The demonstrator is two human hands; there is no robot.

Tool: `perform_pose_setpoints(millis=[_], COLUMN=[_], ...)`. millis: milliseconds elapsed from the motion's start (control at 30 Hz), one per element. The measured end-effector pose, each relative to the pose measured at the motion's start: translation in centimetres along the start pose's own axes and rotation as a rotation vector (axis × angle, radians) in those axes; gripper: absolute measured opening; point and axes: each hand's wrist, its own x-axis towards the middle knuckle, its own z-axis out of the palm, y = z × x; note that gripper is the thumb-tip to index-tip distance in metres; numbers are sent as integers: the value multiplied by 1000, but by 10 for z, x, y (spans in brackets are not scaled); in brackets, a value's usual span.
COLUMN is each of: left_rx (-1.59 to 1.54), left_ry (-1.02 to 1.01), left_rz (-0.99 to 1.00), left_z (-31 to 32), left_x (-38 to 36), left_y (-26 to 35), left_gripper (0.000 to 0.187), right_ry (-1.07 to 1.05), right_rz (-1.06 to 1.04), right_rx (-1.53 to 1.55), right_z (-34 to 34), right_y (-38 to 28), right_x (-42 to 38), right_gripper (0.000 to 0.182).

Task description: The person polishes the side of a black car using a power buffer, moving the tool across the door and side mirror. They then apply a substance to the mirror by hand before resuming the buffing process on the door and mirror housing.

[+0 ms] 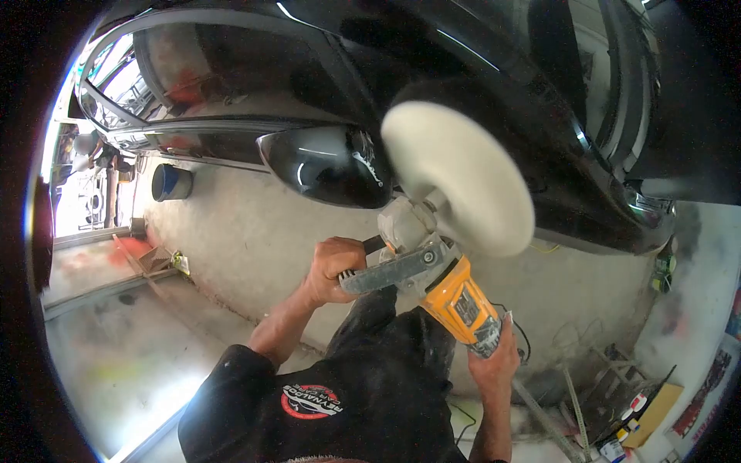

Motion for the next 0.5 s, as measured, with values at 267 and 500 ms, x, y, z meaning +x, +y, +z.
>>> perform_pose_setpoints(millis=[267,500], left_rx=[-72,-129], left_ry=[-64,-81], left_rz=[-21,6], left_z=[19,39], left_x=[-11,-14], left_y=[-6,4], left_gripper=[22,23], right_ry=[-96,11], right_rz=[140,87], right_rx=[-29,-32], right_z=[-4,-12], right_y=[13,23], right_x=[-23,-41], right_gripper=[97,89])
